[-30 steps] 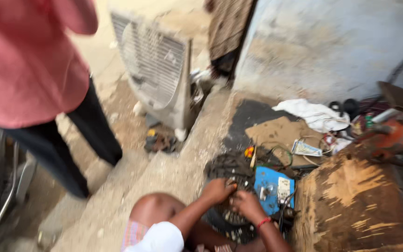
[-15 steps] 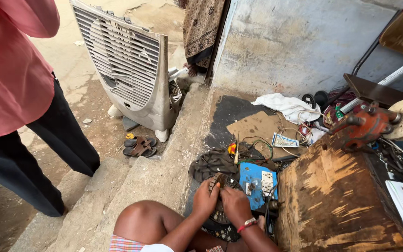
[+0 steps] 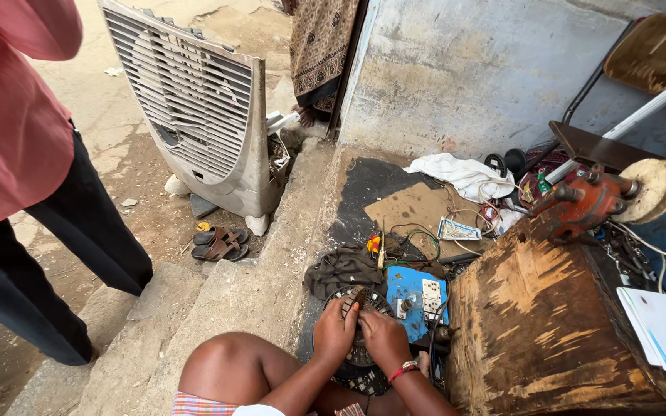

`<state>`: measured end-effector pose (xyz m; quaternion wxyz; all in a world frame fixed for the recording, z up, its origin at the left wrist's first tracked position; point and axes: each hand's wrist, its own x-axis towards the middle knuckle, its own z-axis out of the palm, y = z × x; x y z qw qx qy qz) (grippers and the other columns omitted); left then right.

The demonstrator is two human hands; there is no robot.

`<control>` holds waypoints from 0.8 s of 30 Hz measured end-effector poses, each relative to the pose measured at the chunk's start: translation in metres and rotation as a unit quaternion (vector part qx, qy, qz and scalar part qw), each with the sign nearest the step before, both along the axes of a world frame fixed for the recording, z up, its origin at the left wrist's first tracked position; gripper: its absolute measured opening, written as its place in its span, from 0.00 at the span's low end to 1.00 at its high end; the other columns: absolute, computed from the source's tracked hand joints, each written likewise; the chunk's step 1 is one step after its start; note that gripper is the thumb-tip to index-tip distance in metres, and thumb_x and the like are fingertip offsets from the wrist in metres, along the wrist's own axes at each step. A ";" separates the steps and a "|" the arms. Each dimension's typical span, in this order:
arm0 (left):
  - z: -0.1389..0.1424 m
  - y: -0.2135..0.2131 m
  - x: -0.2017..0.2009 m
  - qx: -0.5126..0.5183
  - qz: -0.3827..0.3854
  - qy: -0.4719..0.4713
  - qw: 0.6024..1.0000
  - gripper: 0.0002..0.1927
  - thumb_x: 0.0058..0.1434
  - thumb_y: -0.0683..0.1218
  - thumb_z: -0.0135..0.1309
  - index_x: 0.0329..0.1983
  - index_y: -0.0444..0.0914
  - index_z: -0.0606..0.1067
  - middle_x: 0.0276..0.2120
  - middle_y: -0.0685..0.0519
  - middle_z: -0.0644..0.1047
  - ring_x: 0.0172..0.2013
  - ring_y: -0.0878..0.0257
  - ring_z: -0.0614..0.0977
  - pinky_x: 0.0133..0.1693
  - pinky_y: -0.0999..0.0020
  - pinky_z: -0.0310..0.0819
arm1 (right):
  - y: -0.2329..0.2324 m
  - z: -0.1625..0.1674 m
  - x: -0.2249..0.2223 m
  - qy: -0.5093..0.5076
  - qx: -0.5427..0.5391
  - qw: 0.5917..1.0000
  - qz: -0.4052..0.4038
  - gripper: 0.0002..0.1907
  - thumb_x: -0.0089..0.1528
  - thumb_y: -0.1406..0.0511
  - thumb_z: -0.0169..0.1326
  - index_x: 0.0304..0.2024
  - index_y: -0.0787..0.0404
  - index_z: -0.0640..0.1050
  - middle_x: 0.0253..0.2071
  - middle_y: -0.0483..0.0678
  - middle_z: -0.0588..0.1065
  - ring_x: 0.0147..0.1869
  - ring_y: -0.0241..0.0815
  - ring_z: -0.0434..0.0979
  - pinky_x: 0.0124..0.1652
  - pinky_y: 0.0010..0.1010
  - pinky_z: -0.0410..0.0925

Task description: The person sits on the ground assembling an electric fan motor, pressing the laminated rotor onto the shaft and fitting it into the circular stator winding. They use a metal rod to tap and seat the rotor, working it around the plate by hand.

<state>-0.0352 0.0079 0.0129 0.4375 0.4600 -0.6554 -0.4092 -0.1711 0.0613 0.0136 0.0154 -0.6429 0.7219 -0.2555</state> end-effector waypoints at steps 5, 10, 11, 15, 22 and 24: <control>-0.007 0.004 0.000 -0.062 -0.007 0.008 0.998 0.14 0.64 0.50 0.55 0.46 0.36 0.78 0.42 0.44 0.81 0.43 0.43 0.82 0.44 0.55 0.76 | 0.020 -0.009 0.005 0.084 -0.059 0.993 0.053 0.09 0.62 0.67 0.53 0.43 0.64 0.79 0.40 0.55 0.81 0.43 0.57 0.81 0.42 0.46 0.73; -0.004 -0.002 -0.002 -0.048 0.007 -0.012 0.999 0.15 0.64 0.52 0.55 0.46 0.37 0.79 0.42 0.44 0.81 0.42 0.43 0.82 0.43 0.55 0.76 | 0.004 -0.001 0.006 0.072 0.004 0.997 0.037 0.13 0.62 0.66 0.52 0.46 0.66 0.78 0.45 0.59 0.79 0.40 0.62 0.80 0.39 0.50 0.73; -0.002 -0.003 -0.002 -0.043 0.007 -0.018 0.999 0.15 0.64 0.52 0.55 0.46 0.37 0.79 0.42 0.45 0.81 0.42 0.43 0.82 0.43 0.55 0.76 | -0.002 0.001 0.006 0.053 0.040 0.997 0.024 0.15 0.61 0.66 0.52 0.48 0.67 0.78 0.47 0.60 0.79 0.38 0.63 0.80 0.37 0.52 0.72; -0.002 -0.006 -0.002 -0.020 0.009 -0.007 1.000 0.15 0.63 0.52 0.55 0.47 0.38 0.79 0.43 0.44 0.81 0.43 0.43 0.82 0.44 0.55 0.76 | -0.012 -0.002 0.003 0.016 0.081 0.996 -0.020 0.11 0.59 0.61 0.58 0.42 0.59 0.80 0.39 0.58 0.81 0.42 0.62 0.80 0.41 0.51 0.72; -0.014 0.009 0.000 -0.097 -0.008 0.020 0.995 0.14 0.65 0.50 0.54 0.45 0.36 0.78 0.42 0.42 0.81 0.43 0.41 0.82 0.44 0.53 0.76 | 0.013 -0.021 0.003 -0.083 -0.013 0.995 -0.061 0.12 0.57 0.64 0.61 0.43 0.58 0.82 0.41 0.56 0.81 0.45 0.59 0.81 0.42 0.46 0.74; -0.012 0.003 0.001 -0.037 -0.008 0.015 0.999 0.14 0.65 0.51 0.54 0.45 0.36 0.78 0.41 0.42 0.81 0.42 0.41 0.82 0.43 0.53 0.75 | 0.013 -0.017 0.006 0.007 -0.007 1.000 -0.027 0.10 0.59 0.65 0.58 0.42 0.59 0.82 0.41 0.55 0.81 0.46 0.58 0.80 0.45 0.46 0.72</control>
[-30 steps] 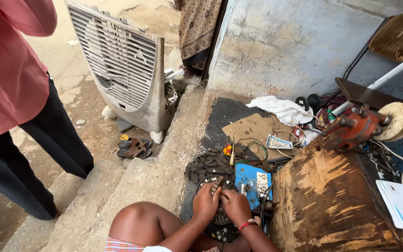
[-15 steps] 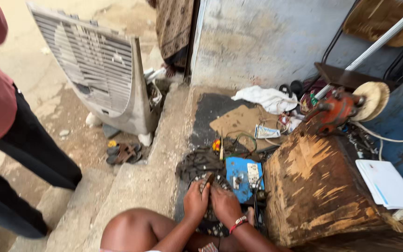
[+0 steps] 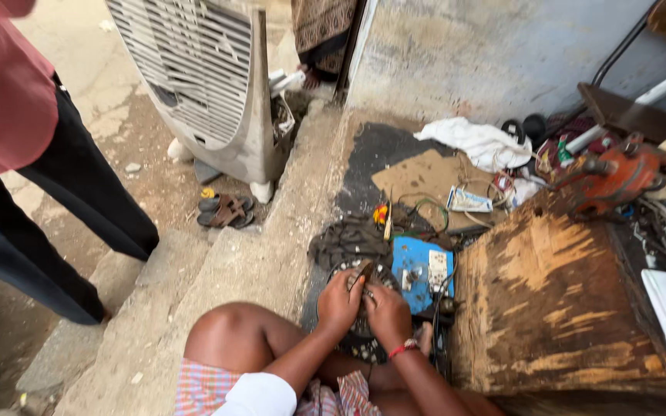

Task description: The person sits on the ground assembling an electric fan motor, pressing the laminated rotor onto the shaft and fitting it into the circular stator winding. They use a metal rod to tap and seat the rotor, working it around the plate by hand.

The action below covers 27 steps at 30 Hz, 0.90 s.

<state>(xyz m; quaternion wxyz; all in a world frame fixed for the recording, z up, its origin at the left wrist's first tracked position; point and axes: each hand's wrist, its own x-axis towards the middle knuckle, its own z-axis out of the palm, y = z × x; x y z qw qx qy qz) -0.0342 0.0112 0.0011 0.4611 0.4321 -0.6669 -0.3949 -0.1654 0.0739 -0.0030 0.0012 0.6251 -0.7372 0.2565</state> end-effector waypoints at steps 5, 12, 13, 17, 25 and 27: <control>0.007 -0.006 -0.001 0.029 0.036 -0.002 0.999 0.15 0.64 0.51 0.55 0.46 0.36 0.78 0.41 0.42 0.81 0.42 0.40 0.81 0.43 0.52 0.75 | -0.003 0.019 0.008 0.168 -0.096 0.976 0.101 0.12 0.59 0.67 0.52 0.44 0.65 0.79 0.44 0.57 0.80 0.48 0.56 0.80 0.47 0.46 0.71; 0.002 -0.006 -0.007 0.017 0.030 0.002 0.999 0.14 0.64 0.51 0.54 0.46 0.37 0.78 0.42 0.43 0.81 0.42 0.41 0.81 0.43 0.52 0.75 | -0.025 0.031 -0.005 0.051 0.170 0.984 0.012 0.11 0.61 0.64 0.53 0.43 0.60 0.81 0.42 0.54 0.80 0.48 0.56 0.80 0.47 0.45 0.72; 0.002 -0.006 -0.006 0.030 0.028 0.008 0.999 0.14 0.64 0.51 0.54 0.46 0.37 0.78 0.41 0.43 0.81 0.42 0.41 0.81 0.43 0.52 0.75 | -0.028 0.031 -0.006 0.033 0.190 0.981 0.012 0.12 0.59 0.64 0.54 0.44 0.59 0.82 0.42 0.55 0.80 0.48 0.56 0.80 0.47 0.45 0.72; 0.008 -0.010 -0.002 0.034 0.063 0.006 0.997 0.14 0.65 0.52 0.56 0.44 0.36 0.78 0.41 0.41 0.80 0.42 0.41 0.82 0.43 0.53 0.75 | -0.025 0.023 -0.005 0.195 0.037 0.974 0.112 0.14 0.62 0.66 0.47 0.47 0.64 0.77 0.40 0.54 0.80 0.44 0.55 0.80 0.44 0.46 0.72; 0.008 -0.005 -0.008 -0.007 0.044 0.009 0.999 0.14 0.64 0.50 0.57 0.44 0.36 0.78 0.41 0.41 0.81 0.41 0.39 0.81 0.43 0.51 0.75 | -0.024 0.015 -0.019 0.138 0.126 0.981 0.059 0.13 0.64 0.62 0.49 0.46 0.60 0.79 0.43 0.54 0.81 0.46 0.55 0.81 0.44 0.44 0.73; 0.006 -0.005 -0.008 -0.010 0.045 0.000 0.999 0.13 0.63 0.50 0.56 0.44 0.36 0.78 0.41 0.42 0.81 0.41 0.40 0.82 0.43 0.51 0.75 | -0.037 0.019 -0.027 0.081 0.260 0.962 0.018 0.13 0.64 0.57 0.53 0.44 0.55 0.81 0.42 0.54 0.81 0.48 0.56 0.80 0.47 0.44 0.72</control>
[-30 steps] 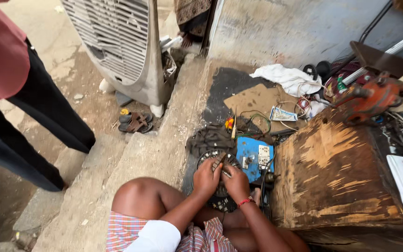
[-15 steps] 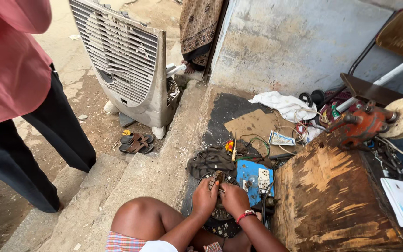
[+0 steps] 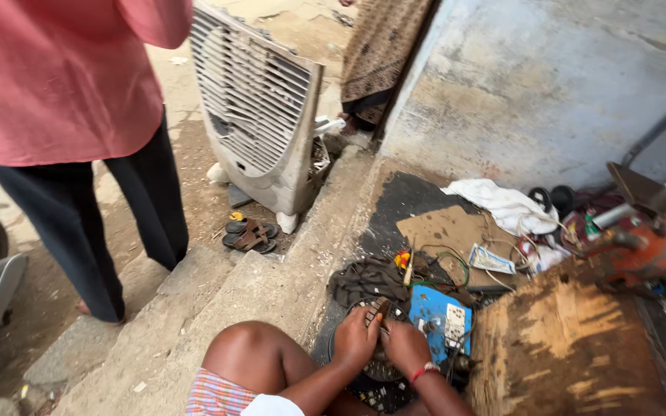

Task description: The person sits on the ground assembling an electric fan motor, pressing the laminated rotor onto the shaft and fitting it into the circular stator winding. They use a metal rod to tap and seat the rotor, working it around the plate by hand.

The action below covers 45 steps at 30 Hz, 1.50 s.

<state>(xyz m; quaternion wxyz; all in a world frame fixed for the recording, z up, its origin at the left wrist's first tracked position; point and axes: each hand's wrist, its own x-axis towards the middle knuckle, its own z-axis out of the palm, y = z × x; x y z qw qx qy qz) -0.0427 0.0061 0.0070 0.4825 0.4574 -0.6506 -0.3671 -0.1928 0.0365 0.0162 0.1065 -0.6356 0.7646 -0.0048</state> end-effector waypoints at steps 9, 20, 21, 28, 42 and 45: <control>-0.006 0.003 0.004 -0.011 -0.023 -0.025 0.999 0.14 0.63 0.50 0.56 0.44 0.36 0.78 0.39 0.40 0.80 0.41 0.39 0.82 0.42 0.50 0.76 | 0.037 -0.006 0.027 0.016 -0.289 0.953 0.092 0.08 0.60 0.66 0.54 0.40 0.63 0.79 0.35 0.54 0.78 0.40 0.56 0.78 0.41 0.46 0.70; -0.018 0.018 0.019 -0.020 -0.036 -0.042 0.998 0.14 0.70 0.50 0.54 0.48 0.34 0.77 0.41 0.38 0.80 0.41 0.38 0.82 0.43 0.51 0.75 | 0.024 0.015 0.025 -0.168 -0.110 0.980 0.000 0.11 0.60 0.60 0.59 0.33 0.63 0.80 0.31 0.59 0.78 0.34 0.62 0.79 0.32 0.50 0.72; -0.018 0.016 0.020 -0.023 -0.037 -0.035 0.998 0.14 0.70 0.49 0.54 0.49 0.33 0.76 0.42 0.39 0.80 0.42 0.39 0.82 0.44 0.51 0.76 | 0.023 0.016 0.025 -0.249 -0.080 0.965 -0.035 0.10 0.60 0.61 0.58 0.36 0.62 0.80 0.31 0.56 0.80 0.35 0.59 0.81 0.33 0.48 0.73; -0.010 0.016 0.024 -0.018 -0.051 -0.020 0.998 0.13 0.69 0.49 0.55 0.49 0.35 0.77 0.44 0.42 0.81 0.44 0.42 0.83 0.46 0.54 0.76 | 0.051 0.016 0.041 -0.005 -0.283 0.952 0.114 0.12 0.64 0.64 0.58 0.48 0.62 0.78 0.40 0.54 0.79 0.42 0.56 0.81 0.43 0.46 0.73; -0.010 0.018 0.025 -0.001 -0.044 -0.029 0.999 0.13 0.70 0.48 0.55 0.50 0.34 0.77 0.42 0.42 0.80 0.43 0.43 0.83 0.45 0.53 0.75 | 0.029 0.021 0.023 -0.298 -0.010 0.952 -0.073 0.11 0.63 0.61 0.59 0.41 0.62 0.80 0.35 0.53 0.81 0.37 0.53 0.84 0.36 0.44 0.74; -0.008 0.018 0.025 -0.028 -0.043 -0.028 0.998 0.14 0.70 0.48 0.55 0.51 0.34 0.77 0.43 0.42 0.80 0.43 0.42 0.83 0.45 0.53 0.76 | 0.044 0.015 0.033 -0.019 -0.199 0.975 0.096 0.11 0.64 0.62 0.59 0.46 0.60 0.79 0.37 0.53 0.79 0.37 0.56 0.80 0.38 0.46 0.72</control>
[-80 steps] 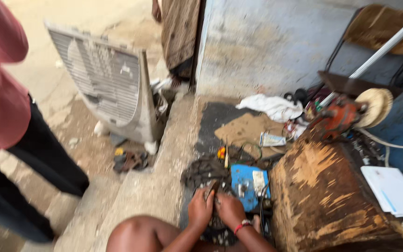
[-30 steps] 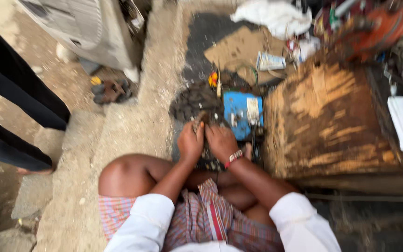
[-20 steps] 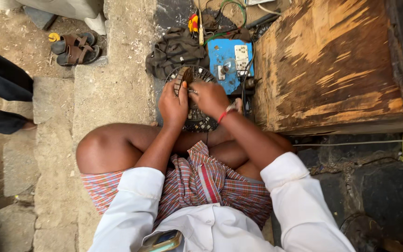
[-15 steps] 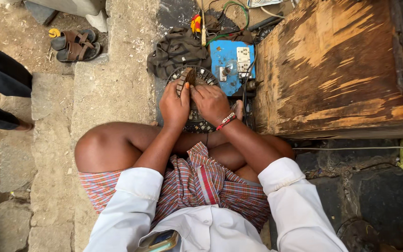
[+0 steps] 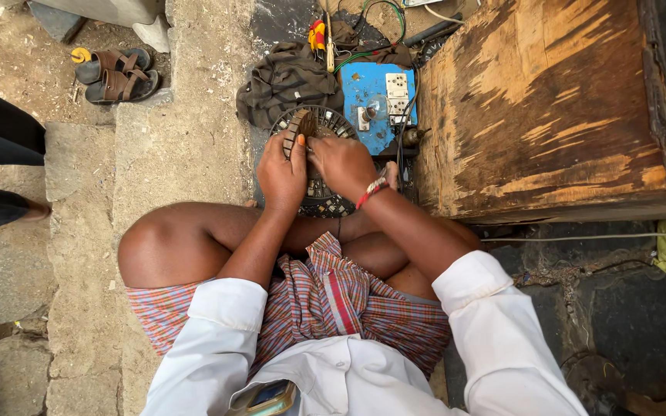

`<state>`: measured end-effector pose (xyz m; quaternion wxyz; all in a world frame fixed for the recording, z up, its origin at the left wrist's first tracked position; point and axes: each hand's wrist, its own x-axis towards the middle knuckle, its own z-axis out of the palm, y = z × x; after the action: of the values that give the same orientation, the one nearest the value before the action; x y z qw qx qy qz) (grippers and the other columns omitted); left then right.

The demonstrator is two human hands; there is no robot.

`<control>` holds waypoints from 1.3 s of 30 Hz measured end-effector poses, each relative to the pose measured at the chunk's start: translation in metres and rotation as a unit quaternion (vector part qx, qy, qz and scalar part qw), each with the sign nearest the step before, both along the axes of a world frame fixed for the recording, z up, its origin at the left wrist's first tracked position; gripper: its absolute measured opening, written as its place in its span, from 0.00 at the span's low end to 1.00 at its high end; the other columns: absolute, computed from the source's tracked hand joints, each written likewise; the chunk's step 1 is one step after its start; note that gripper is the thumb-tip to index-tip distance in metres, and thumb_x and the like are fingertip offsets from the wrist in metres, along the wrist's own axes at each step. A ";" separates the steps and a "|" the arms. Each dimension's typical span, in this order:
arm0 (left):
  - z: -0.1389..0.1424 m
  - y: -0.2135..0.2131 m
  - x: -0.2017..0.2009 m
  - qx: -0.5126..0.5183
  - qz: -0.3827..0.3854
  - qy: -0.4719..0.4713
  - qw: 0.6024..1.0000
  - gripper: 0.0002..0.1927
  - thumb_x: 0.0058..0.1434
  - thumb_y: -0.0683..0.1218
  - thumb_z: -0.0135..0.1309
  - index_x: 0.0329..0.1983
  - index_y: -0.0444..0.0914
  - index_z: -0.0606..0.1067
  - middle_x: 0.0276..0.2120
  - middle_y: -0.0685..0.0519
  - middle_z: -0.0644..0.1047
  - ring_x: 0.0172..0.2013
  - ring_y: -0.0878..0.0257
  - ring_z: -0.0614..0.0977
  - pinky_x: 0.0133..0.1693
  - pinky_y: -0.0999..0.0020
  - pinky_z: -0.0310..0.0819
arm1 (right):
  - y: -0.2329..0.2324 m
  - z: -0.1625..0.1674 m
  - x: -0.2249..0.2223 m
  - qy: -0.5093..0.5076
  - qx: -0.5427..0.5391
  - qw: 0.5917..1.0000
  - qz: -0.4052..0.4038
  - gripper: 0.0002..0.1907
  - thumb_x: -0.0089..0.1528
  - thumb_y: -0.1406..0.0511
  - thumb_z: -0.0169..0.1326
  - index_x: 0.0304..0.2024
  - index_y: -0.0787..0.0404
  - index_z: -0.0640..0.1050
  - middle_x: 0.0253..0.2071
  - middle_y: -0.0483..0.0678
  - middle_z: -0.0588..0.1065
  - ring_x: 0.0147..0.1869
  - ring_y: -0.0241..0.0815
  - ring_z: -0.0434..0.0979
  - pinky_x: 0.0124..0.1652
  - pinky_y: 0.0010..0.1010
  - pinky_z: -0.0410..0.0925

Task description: The person sits on the ground assembling an electric fan motor, pressing the laminated rotor onto the shaft and fitting it into the circular stator winding. They use a metal rod to tap and seat the rotor, working it around the plate by hand.

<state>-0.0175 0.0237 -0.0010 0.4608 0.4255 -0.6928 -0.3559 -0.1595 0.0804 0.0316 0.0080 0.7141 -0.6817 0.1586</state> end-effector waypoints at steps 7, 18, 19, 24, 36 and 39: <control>0.001 0.003 0.000 0.038 -0.017 -0.007 0.999 0.14 0.71 0.50 0.55 0.50 0.34 0.77 0.42 0.42 0.81 0.41 0.44 0.84 0.43 0.54 0.76 | 0.010 -0.002 0.002 0.008 -0.004 1.000 -0.008 0.12 0.66 0.63 0.57 0.48 0.62 0.78 0.38 0.54 0.79 0.40 0.56 0.81 0.39 0.46 0.72; -0.010 -0.002 0.004 0.016 -0.010 0.000 1.000 0.13 0.71 0.49 0.54 0.48 0.33 0.76 0.41 0.41 0.80 0.41 0.42 0.82 0.42 0.52 0.75 | -0.006 -0.015 -0.009 -0.241 0.078 0.964 -0.080 0.15 0.63 0.63 0.61 0.49 0.66 0.83 0.40 0.53 0.83 0.41 0.47 0.86 0.41 0.34 0.74; -0.011 -0.002 0.005 0.008 -0.010 -0.013 1.000 0.14 0.71 0.49 0.55 0.48 0.33 0.76 0.41 0.41 0.80 0.41 0.42 0.82 0.42 0.52 0.74 | -0.004 -0.019 -0.011 -0.342 0.119 0.927 -0.101 0.16 0.64 0.64 0.58 0.51 0.67 0.82 0.40 0.52 0.83 0.40 0.44 0.86 0.40 0.32 0.75; -0.014 0.000 0.005 0.033 -0.013 0.019 0.999 0.14 0.72 0.49 0.54 0.48 0.33 0.76 0.41 0.40 0.80 0.42 0.42 0.82 0.44 0.53 0.74 | -0.004 -0.030 -0.030 -0.653 0.195 0.721 -0.125 0.20 0.68 0.65 0.50 0.59 0.70 0.74 0.51 0.53 0.79 0.47 0.44 0.85 0.43 0.32 0.78; -0.015 0.003 0.010 0.029 -0.032 0.033 0.999 0.14 0.71 0.49 0.53 0.50 0.33 0.75 0.43 0.42 0.80 0.42 0.47 0.84 0.44 0.56 0.76 | -0.013 -0.012 -0.025 -0.617 0.228 0.729 -0.191 0.11 0.67 0.66 0.50 0.48 0.66 0.77 0.43 0.50 0.80 0.41 0.40 0.83 0.40 0.31 0.78; -0.017 0.003 0.010 0.016 -0.030 0.037 0.999 0.13 0.72 0.48 0.54 0.51 0.33 0.75 0.43 0.43 0.80 0.43 0.47 0.83 0.45 0.56 0.76 | -0.012 -0.010 -0.015 -0.557 0.193 0.787 -0.181 0.10 0.66 0.66 0.52 0.46 0.66 0.79 0.41 0.48 0.81 0.40 0.38 0.84 0.38 0.31 0.77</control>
<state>-0.0071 0.0263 -0.0179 0.4682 0.3981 -0.6822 -0.3961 -0.1747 0.0688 0.0217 -0.4824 0.3524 -0.7010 0.3895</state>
